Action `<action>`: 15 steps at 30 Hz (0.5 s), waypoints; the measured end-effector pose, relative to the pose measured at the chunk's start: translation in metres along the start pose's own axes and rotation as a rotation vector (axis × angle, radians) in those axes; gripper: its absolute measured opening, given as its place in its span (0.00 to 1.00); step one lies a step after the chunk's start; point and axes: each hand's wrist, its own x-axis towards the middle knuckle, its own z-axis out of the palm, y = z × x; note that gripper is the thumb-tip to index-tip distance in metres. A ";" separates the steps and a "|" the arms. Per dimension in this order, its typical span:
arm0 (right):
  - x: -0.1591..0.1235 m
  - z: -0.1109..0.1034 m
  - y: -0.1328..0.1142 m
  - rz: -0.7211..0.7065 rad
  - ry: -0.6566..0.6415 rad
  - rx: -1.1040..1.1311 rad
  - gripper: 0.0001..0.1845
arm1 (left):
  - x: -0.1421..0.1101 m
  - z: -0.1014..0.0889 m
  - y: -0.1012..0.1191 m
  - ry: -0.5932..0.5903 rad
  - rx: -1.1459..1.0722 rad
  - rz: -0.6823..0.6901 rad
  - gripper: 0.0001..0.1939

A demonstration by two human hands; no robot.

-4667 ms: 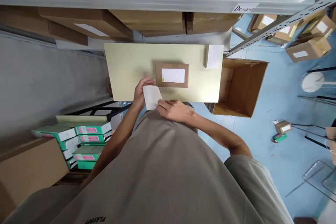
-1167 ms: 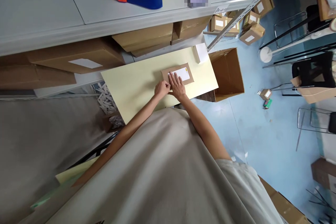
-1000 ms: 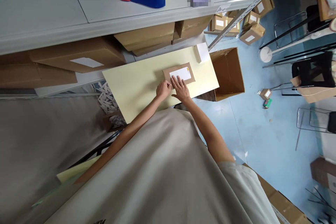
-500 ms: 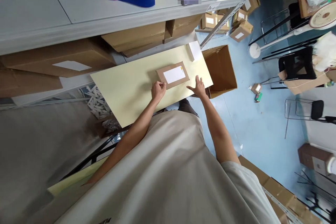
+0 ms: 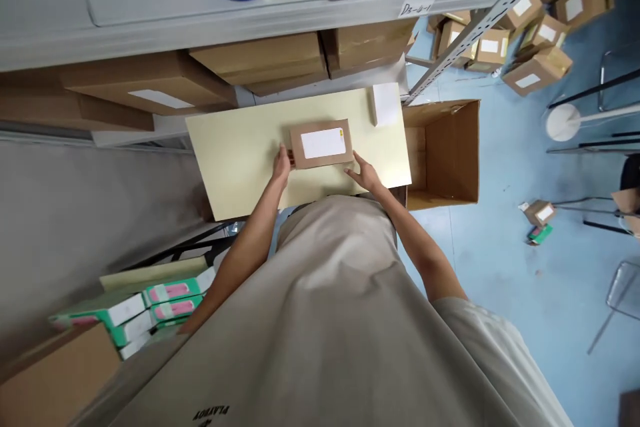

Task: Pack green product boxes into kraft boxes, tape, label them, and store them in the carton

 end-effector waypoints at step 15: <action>-0.066 -0.167 0.062 0.083 0.181 0.190 0.34 | -0.147 0.143 0.044 0.176 0.059 0.160 0.18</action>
